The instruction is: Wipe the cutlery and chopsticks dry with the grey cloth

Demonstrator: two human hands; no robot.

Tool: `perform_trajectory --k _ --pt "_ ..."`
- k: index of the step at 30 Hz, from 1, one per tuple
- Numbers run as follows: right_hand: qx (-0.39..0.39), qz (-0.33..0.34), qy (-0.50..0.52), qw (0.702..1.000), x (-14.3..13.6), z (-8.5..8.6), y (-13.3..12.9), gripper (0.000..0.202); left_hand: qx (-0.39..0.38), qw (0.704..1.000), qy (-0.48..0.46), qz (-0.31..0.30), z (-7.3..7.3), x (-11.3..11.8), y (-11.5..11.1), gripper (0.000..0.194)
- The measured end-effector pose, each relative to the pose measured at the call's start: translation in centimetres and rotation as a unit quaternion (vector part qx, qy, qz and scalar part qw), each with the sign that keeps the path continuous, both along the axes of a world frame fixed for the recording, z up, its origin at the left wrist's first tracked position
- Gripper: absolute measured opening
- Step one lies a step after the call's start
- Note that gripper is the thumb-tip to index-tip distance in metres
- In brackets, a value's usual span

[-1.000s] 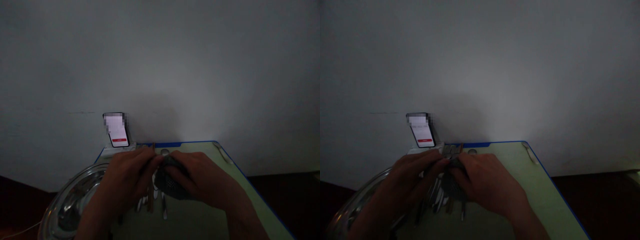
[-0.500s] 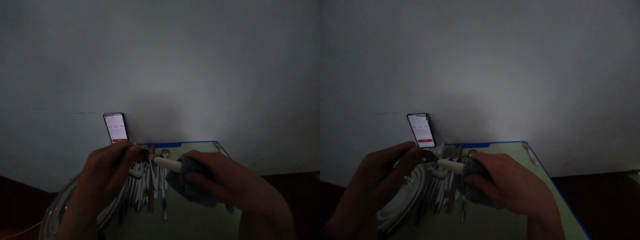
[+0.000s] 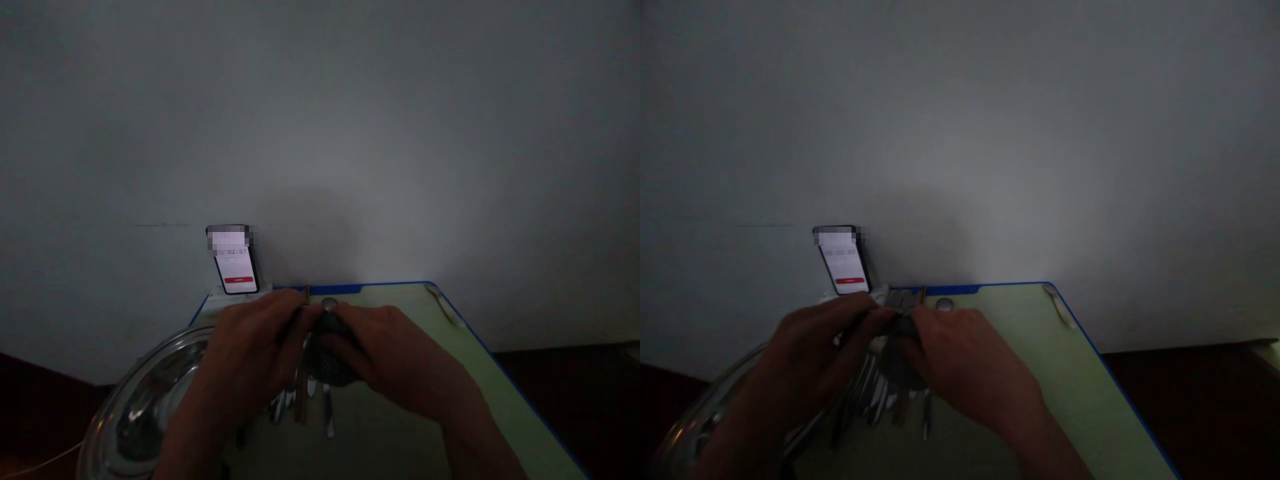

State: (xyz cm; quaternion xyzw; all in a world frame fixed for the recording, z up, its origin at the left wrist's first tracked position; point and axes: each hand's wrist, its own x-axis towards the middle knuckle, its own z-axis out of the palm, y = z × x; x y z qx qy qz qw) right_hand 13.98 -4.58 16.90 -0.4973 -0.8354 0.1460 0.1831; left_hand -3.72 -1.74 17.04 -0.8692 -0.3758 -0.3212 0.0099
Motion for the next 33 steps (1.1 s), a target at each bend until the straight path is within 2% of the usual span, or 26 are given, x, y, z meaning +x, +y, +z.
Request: perform_trajectory --k 6,10,12,14,17,21,24,26,28,29,31,33 --pt "-0.052 0.038 0.030 0.997 1.7 0.4 0.3 0.027 -0.081 0.995 -0.050 0.020 0.5 -1.6 1.1 0.029" --pt "-0.072 0.033 0.043 0.996 3.2 0.8 0.1 0.027 -0.113 0.983 -0.133 0.054 0.7 -2.1 1.4 0.026" --pt "-0.051 0.027 0.062 0.996 3.2 0.9 0.1 0.027 -0.125 0.965 -0.211 0.089 0.4 -1.7 1.4 0.025" --pt "-0.015 0.015 0.098 0.995 2.7 0.8 0.2 0.026 -0.140 0.934 -0.311 0.109 0.0 -1.0 1.2 0.025" --pt "0.039 -0.008 0.163 0.986 1.6 0.5 0.5 0.024 -0.201 0.889 -0.408 0.055 -0.6 0.3 1.0 0.017" --pt "0.068 0.010 0.212 0.975 0.7 0.1 0.9 0.021 -0.298 0.864 -0.406 -0.029 -0.8 1.9 0.6 0.016" --pt "0.084 0.007 0.243 0.966 0.6 -0.3 1.0 0.020 -0.300 0.850 -0.428 -0.057 -1.0 2.4 0.6 0.012" --pt "0.091 -0.031 0.289 0.952 0.8 -0.5 1.4 0.025 -0.271 0.839 -0.471 -0.036 -1.1 2.3 0.6 0.013" --pt "0.076 -0.093 0.394 0.911 1.2 -0.6 1.9 0.031 -0.230 0.836 -0.497 0.023 -0.9 1.7 0.6 0.017" --pt "0.054 -0.119 0.472 0.872 1.5 -0.7 2.3 0.031 -0.212 0.842 -0.493 0.057 -0.8 1.3 0.5 0.020" --pt "-0.019 -0.140 0.643 0.753 1.8 -0.9 3.2 0.030 -0.191 0.864 -0.458 0.080 -0.3 0.4 0.2 0.025" --pt "-0.103 -0.119 0.763 0.627 1.9 -1.0 3.9 0.028 -0.220 0.901 -0.371 0.052 0.0 -0.3 -0.4 0.027"
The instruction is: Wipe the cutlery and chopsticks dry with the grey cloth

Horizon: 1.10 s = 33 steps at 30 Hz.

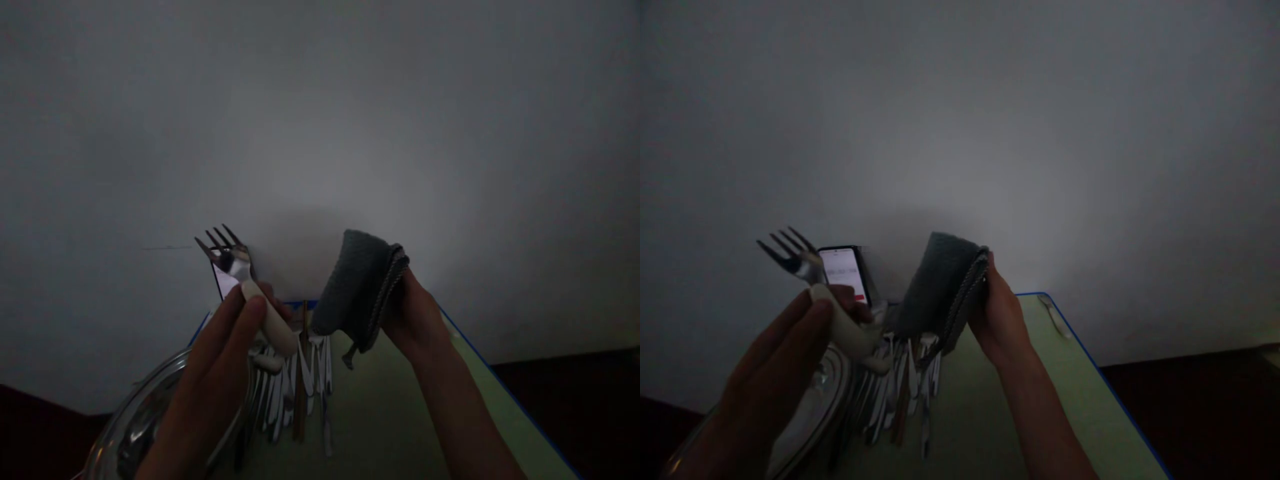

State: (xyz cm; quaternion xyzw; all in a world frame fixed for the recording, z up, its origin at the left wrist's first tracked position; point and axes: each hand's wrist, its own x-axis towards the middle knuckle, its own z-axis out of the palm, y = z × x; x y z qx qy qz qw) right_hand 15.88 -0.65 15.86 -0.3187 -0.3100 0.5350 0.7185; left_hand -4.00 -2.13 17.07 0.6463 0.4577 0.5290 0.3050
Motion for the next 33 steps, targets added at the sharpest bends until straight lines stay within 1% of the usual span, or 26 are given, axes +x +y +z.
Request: perform_trajectory --k 1,2,4,5,7,9,11,13,15,17,20,21,23,25,26,27,29,31,33 --pt "-0.010 0.026 0.061 0.998 -0.1 -0.1 0.3 0.026 -0.010 0.998 0.051 -0.019 0.1 -0.2 -0.3 0.028" --pt "-0.018 0.051 0.098 0.994 -0.3 -0.1 0.5 0.025 -0.012 0.994 0.099 -0.033 0.2 -0.3 -0.7 0.028" --pt "-0.023 0.087 0.121 0.989 -0.9 -0.1 0.5 0.027 0.009 0.987 0.160 0.002 0.3 -0.1 -1.4 0.028" --pt "-0.021 0.102 0.114 0.988 -1.3 0.0 0.4 0.029 0.023 0.982 0.185 -0.021 0.3 0.2 -1.6 0.027" --pt "-0.012 0.122 0.069 0.990 -1.9 0.4 -0.1 0.035 0.042 0.970 0.230 -0.068 0.5 0.8 -1.9 0.027" --pt "-0.006 0.114 -0.023 0.993 -2.3 0.9 -0.9 0.039 0.043 0.961 0.266 -0.066 0.7 1.4 -1.8 0.027" --pt "-0.011 0.086 -0.114 0.990 -2.5 1.3 -1.7 0.043 0.032 0.949 0.308 -0.057 0.7 1.8 -1.5 0.028" --pt "-0.017 0.055 -0.158 0.986 -2.6 1.4 -2.3 0.043 0.023 0.937 0.344 -0.056 0.6 2.0 -1.3 0.029" --pt "-0.015 0.044 -0.144 0.989 -2.8 1.1 -2.6 0.043 0.030 0.929 0.365 -0.051 0.4 2.1 -1.1 0.031" --pt "-0.013 0.049 -0.122 0.991 -3.1 0.6 -2.5 0.045 0.047 0.924 0.377 -0.047 0.1 2.3 -1.0 0.031" --pt "-0.016 0.092 -0.080 0.992 -3.7 -0.1 -2.1 0.045 0.084 0.911 0.401 -0.046 -0.2 2.4 -1.0 0.030" --pt "-0.016 0.110 -0.054 0.992 -4.0 -0.2 -1.9 0.042 0.089 0.904 0.416 -0.047 -0.3 2.4 -1.0 0.031" --pt "-0.012 0.134 0.012 0.991 -4.5 -0.3 -1.7 0.028 0.100 0.883 0.456 -0.057 -0.7 2.1 -1.2 0.035" --pt "-0.009 0.123 0.055 0.991 -5.0 -0.4 -1.6 0.019 0.124 0.857 0.492 -0.086 -1.1 1.5 -1.4 0.040" --pt "-0.009 0.112 0.061 0.992 -5.2 -0.6 -1.5 0.020 0.145 0.846 0.503 -0.103 -1.2 1.2 -1.6 0.042" --pt "-0.008 0.102 0.059 0.993 -5.3 -0.7 -1.4 0.022 0.165 0.836 0.509 -0.119 -1.3 1.0 -1.7 0.043" --pt "0.003 0.091 0.038 0.995 -5.3 -1.1 -1.3 0.023 0.190 0.829 0.508 -0.137 -1.3 0.6 -2.0 0.044" --pt "0.032 0.079 -0.004 0.996 -5.0 -1.5 -1.1 0.021 0.189 0.834 0.499 -0.139 -0.9 0.6 -2.2 0.041" --pt "0.061 0.067 -0.068 0.994 -4.3 -1.6 -1.0 0.020 0.158 0.853 0.480 -0.133 -0.3 0.6 -2.2 0.036"
